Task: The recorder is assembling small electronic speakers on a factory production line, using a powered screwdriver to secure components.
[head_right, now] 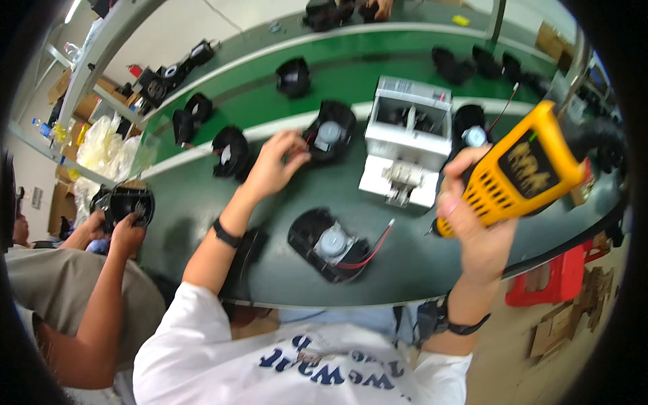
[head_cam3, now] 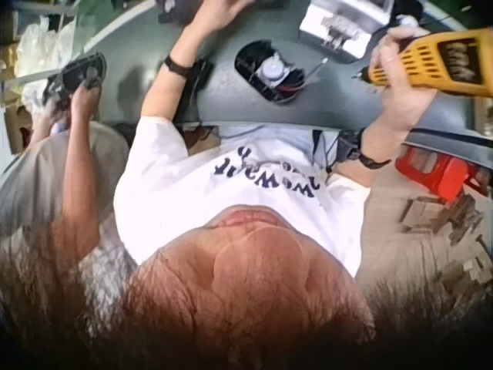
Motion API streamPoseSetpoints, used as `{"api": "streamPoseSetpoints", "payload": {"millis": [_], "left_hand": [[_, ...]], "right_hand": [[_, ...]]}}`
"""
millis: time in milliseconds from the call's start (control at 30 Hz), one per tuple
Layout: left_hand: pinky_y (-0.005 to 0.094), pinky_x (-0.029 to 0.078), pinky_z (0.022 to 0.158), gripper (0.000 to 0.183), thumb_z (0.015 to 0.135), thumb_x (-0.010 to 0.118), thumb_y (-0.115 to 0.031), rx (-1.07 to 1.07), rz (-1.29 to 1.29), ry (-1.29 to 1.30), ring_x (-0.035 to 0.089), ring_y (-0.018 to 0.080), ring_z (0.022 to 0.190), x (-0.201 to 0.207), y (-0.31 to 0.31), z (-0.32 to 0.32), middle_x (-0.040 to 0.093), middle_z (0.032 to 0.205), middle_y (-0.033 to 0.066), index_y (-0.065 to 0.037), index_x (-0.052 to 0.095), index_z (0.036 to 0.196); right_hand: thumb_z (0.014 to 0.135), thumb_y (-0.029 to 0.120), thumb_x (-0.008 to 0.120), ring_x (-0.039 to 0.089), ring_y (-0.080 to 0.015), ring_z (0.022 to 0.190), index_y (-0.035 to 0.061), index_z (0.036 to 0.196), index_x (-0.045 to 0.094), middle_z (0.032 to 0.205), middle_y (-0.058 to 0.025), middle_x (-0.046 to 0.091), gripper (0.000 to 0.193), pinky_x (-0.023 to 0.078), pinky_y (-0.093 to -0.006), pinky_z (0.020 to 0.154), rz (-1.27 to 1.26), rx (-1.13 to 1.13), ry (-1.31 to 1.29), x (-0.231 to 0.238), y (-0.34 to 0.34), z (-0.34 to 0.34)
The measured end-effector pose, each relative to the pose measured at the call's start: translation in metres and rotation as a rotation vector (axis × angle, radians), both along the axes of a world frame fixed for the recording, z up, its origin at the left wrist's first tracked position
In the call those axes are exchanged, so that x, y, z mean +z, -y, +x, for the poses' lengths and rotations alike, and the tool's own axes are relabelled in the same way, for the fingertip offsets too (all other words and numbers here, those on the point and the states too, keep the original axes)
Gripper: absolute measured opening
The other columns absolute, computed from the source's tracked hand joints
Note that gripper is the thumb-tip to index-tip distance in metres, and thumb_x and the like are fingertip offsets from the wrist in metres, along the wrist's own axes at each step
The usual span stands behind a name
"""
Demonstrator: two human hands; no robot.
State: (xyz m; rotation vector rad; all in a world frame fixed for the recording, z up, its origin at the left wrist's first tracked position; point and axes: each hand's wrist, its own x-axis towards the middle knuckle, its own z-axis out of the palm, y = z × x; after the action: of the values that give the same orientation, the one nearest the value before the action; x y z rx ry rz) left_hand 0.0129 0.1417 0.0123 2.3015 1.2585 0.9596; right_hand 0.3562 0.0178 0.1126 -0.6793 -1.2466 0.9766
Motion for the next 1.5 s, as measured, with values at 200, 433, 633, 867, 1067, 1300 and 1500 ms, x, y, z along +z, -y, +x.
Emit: {"api": "streamPoseSetpoints", "payload": {"millis": [200,433,633,867,1067,1300,1500], "left_hand": [[0.0448,0.049,0.104,0.029,0.083,0.079,-0.011,-0.008,-0.087,0.021,0.058,0.0372,0.125,-0.004,0.019,-0.006,0.054,0.140,0.0177,-0.007,0.067,0.109],[0.0458,0.043,0.107,0.050,0.064,0.077,-0.014,-0.045,0.253,0.165,0.055,0.0370,0.123,0.050,0.061,-0.018,0.054,0.131,0.0192,-0.006,0.066,0.112],[0.0501,0.038,0.114,0.057,0.068,0.090,-0.025,-0.541,-0.006,-0.140,0.046,0.0357,0.144,0.036,0.101,0.004,0.054,0.147,0.0118,-0.012,0.068,0.119],[0.0481,0.045,0.104,0.049,0.072,0.087,-0.024,-0.510,-0.093,-0.008,0.051,0.0355,0.127,0.002,0.109,0.009,0.054,0.134,0.0134,-0.011,0.067,0.115],[0.0450,0.044,0.101,0.046,0.077,0.085,-0.028,-0.253,-0.042,-0.067,0.049,0.0337,0.126,0.000,0.135,0.028,0.052,0.132,0.0143,-0.009,0.064,0.114],[0.0600,0.037,0.106,0.051,0.079,0.084,-0.031,-0.403,0.073,-0.019,0.045,0.0326,0.142,-0.006,0.133,0.027,0.052,0.143,0.0157,-0.005,0.062,0.117],[0.0588,0.034,0.109,0.059,0.075,0.086,-0.020,-0.596,0.005,-0.123,0.049,0.0237,0.140,-0.010,0.131,0.020,0.055,0.145,0.0103,-0.007,0.061,0.127]], "right_hand": [[0.085,0.004,0.071,0.056,-0.0120,0.073,0.0031,0.112,0.053,0.084,-0.0037,0.053,0.032,0.050,-0.0286,0.073,-0.020,0.020,-0.012,-0.005,0.002,0.000],[0.091,0.007,0.064,0.056,-0.0149,0.065,0.0013,0.118,0.046,0.075,-0.0053,0.053,0.033,0.055,-0.0329,0.064,0.056,-0.055,0.057,0.010,-0.006,0.008],[0.094,0.010,0.065,0.048,-0.0131,0.055,-0.0001,0.120,0.044,0.067,-0.0030,0.046,0.035,0.047,-0.0285,0.053,0.126,0.030,0.033,0.026,-0.024,0.004],[0.094,0.010,0.063,0.046,-0.0126,0.055,-0.0001,0.122,0.044,0.067,-0.0026,0.045,0.036,0.046,-0.0281,0.052,0.119,0.053,0.072,0.023,-0.030,-0.013],[0.095,0.010,0.060,0.046,-0.0130,0.055,0.0007,0.124,0.043,0.067,-0.0029,0.044,0.036,0.044,-0.0277,0.052,0.147,0.022,0.051,0.030,-0.035,-0.018],[0.098,0.009,0.058,0.046,-0.0131,0.057,0.0009,0.126,0.043,0.069,-0.0036,0.044,0.033,0.044,-0.0283,0.053,0.177,0.041,0.082,0.034,-0.044,-0.024],[0.100,0.011,0.058,0.044,-0.0125,0.056,0.0012,0.125,0.044,0.068,-0.0024,0.043,0.031,0.042,-0.0278,0.053,0.188,0.066,0.077,0.039,-0.044,-0.023]]}}
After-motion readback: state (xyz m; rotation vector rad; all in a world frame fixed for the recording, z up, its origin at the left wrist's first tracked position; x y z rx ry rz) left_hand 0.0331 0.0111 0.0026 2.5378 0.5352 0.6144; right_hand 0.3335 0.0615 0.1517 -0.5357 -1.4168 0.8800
